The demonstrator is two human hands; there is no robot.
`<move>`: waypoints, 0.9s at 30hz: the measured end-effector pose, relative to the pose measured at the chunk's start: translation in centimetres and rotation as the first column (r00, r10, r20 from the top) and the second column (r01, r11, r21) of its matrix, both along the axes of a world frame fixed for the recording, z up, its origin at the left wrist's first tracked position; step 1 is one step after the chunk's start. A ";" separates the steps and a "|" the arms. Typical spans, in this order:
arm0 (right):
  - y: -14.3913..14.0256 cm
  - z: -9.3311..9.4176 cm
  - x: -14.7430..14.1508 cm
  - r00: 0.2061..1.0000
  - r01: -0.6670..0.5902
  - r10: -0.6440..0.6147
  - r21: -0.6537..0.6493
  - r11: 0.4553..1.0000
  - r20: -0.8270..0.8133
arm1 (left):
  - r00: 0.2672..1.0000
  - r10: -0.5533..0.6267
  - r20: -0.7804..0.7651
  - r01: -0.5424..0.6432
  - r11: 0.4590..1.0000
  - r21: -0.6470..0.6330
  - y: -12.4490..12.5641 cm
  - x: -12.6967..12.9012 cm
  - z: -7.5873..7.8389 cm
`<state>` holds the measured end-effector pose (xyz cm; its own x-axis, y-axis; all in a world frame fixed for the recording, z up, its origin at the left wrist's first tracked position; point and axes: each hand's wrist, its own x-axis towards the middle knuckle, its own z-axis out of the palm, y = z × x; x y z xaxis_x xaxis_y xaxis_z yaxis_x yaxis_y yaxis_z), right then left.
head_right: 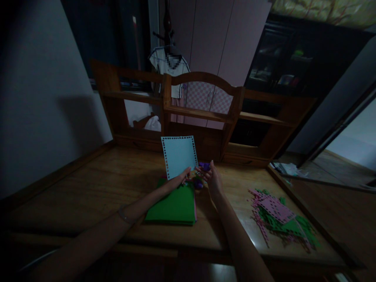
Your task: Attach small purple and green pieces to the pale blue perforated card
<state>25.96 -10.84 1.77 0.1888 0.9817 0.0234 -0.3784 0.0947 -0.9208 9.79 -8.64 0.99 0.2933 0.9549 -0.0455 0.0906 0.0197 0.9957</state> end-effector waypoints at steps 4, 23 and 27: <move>0.0 -0.1 0.1 1.000 -0.011 0.011 -0.005 1.000 -0.007 | 1.000 -0.020 0.016 0.020 1.000 0.007 0.2 0.1 -0.3; -0.4 0.1 0.2 0.998 -0.031 0.033 0.036 0.999 -0.049 | 0.999 0.009 0.040 -0.007 0.999 -0.048 0.7 0.5 -0.8; -0.5 0.2 0.2 0.999 -0.028 0.030 0.046 0.999 -0.041 | 1.000 0.016 0.022 -0.015 0.999 -0.041 0.4 0.4 -0.3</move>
<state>26.13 -11.30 1.92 0.1622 0.9849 0.0604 -0.4191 0.1242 -0.8994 10.23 -8.25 0.72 0.2798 0.9569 -0.0785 0.0677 0.0619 0.9958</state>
